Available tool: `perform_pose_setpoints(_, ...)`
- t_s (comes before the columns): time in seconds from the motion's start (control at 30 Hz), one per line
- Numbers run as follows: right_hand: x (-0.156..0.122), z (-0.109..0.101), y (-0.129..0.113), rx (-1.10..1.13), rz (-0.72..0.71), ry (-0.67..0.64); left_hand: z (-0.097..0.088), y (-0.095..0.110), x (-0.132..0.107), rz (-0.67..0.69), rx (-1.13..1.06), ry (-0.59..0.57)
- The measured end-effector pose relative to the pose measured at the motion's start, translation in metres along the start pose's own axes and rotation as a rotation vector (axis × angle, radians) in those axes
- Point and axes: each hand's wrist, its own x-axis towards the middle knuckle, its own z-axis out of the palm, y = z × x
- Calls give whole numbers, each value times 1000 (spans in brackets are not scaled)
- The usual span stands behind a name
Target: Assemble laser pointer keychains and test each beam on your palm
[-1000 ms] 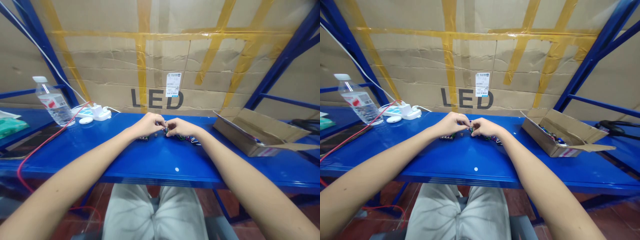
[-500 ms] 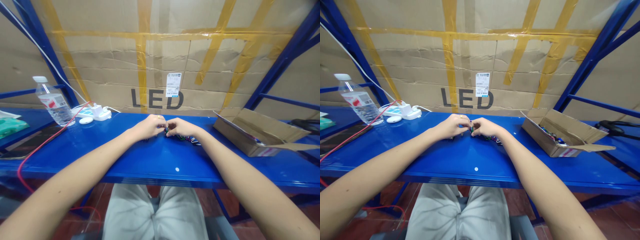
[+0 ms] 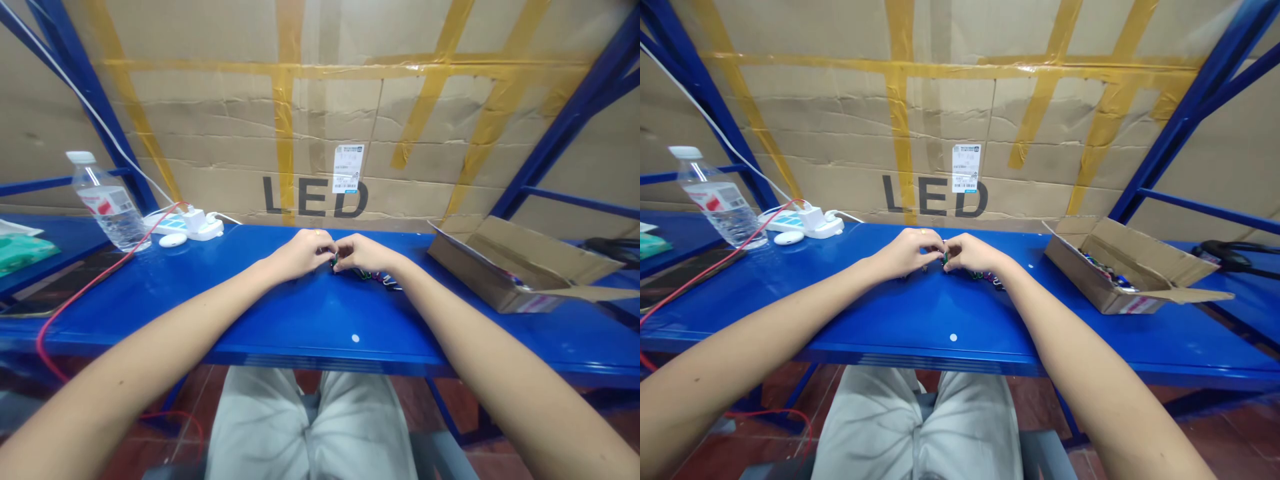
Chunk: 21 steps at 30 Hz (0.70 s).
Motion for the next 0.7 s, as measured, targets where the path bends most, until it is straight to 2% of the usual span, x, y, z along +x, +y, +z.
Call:
perform_pose_setpoints(0.2, -2, -1, -4, -57, 32, 39, 3, -2, -1, 34, -7, 39)
perform_pose_setpoints(0.33, -2, -1, -1, -74, 36, 52, 6, -4, -1, -4, -22, 72)
perform_pose_setpoints(0.53, -2, -2, 3, 1, 48, 41, 10, -7, 0, -68, -75, 60)
perform_pose_setpoints(0.7, -2, -1, 3, 32, 40, 39, 4, -4, 0, -76, -91, 60)
